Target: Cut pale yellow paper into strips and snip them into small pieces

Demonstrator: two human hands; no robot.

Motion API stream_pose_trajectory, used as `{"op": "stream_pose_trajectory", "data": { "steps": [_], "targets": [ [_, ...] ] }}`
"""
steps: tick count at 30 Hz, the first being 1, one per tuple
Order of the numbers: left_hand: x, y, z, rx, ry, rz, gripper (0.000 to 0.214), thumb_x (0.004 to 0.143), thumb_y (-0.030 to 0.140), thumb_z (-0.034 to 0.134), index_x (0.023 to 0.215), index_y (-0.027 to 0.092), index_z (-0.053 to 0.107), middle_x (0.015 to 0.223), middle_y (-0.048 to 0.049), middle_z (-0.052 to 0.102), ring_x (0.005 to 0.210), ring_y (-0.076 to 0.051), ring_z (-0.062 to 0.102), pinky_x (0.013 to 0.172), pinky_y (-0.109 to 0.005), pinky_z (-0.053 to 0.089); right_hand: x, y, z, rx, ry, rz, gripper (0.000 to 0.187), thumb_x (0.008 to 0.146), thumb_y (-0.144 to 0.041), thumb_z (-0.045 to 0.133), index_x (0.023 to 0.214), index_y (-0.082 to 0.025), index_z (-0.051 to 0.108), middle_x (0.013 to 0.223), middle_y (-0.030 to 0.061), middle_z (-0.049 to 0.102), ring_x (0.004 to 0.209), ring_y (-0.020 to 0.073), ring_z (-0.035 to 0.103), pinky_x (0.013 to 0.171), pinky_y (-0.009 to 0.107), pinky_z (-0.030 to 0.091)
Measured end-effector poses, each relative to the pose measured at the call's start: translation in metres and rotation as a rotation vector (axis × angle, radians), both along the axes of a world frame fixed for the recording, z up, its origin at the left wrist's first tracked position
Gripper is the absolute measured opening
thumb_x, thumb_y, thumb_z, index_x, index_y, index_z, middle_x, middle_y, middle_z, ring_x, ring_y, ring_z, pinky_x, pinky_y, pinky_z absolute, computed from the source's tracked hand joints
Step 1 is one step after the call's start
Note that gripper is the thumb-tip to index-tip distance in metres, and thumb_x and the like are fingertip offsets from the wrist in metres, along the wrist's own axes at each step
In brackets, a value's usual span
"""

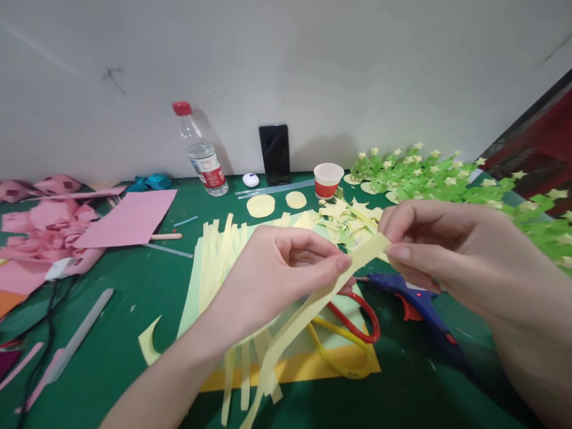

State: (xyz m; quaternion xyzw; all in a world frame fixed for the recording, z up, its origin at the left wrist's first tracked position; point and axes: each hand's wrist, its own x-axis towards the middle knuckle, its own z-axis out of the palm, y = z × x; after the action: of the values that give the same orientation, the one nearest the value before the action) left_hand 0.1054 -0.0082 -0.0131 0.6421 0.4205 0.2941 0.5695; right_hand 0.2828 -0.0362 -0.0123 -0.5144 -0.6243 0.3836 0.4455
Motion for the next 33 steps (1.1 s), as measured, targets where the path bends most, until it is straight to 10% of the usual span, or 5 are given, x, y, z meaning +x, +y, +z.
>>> {"op": "stream_pose_trajectory", "data": {
  "steps": [12, 33],
  "targets": [
    [-0.001, 0.000, 0.000, 0.060, 0.071, -0.086, 0.011, 0.074, 0.019, 0.061, 0.065, 0.017, 0.067, 0.057, 0.0049, 0.065, 0.049, -0.005, 0.054, 0.046, -0.009, 0.041, 0.003, 0.006, 0.008, -0.035, -0.185, 0.129, 0.009, 0.071, -0.028, 0.060, 0.068, -0.020, 0.063, 0.069, 0.0002, 0.059, 0.047, 0.0072, 0.049, 0.036, 0.016, 0.040],
    [-0.001, -0.009, -0.001, 0.278, 0.353, -0.208, 0.019, 0.075, 0.017, 0.054, 0.061, 0.016, 0.067, 0.053, 0.0035, 0.064, 0.048, -0.009, 0.056, 0.045, -0.016, 0.039, -0.004, -0.003, -0.007, -0.181, -0.246, 0.239, 0.011, 0.059, -0.011, 0.048, 0.054, -0.019, 0.055, 0.050, -0.0050, 0.053, 0.039, 0.0056, 0.050, 0.035, 0.015, 0.035]
  ]
}}
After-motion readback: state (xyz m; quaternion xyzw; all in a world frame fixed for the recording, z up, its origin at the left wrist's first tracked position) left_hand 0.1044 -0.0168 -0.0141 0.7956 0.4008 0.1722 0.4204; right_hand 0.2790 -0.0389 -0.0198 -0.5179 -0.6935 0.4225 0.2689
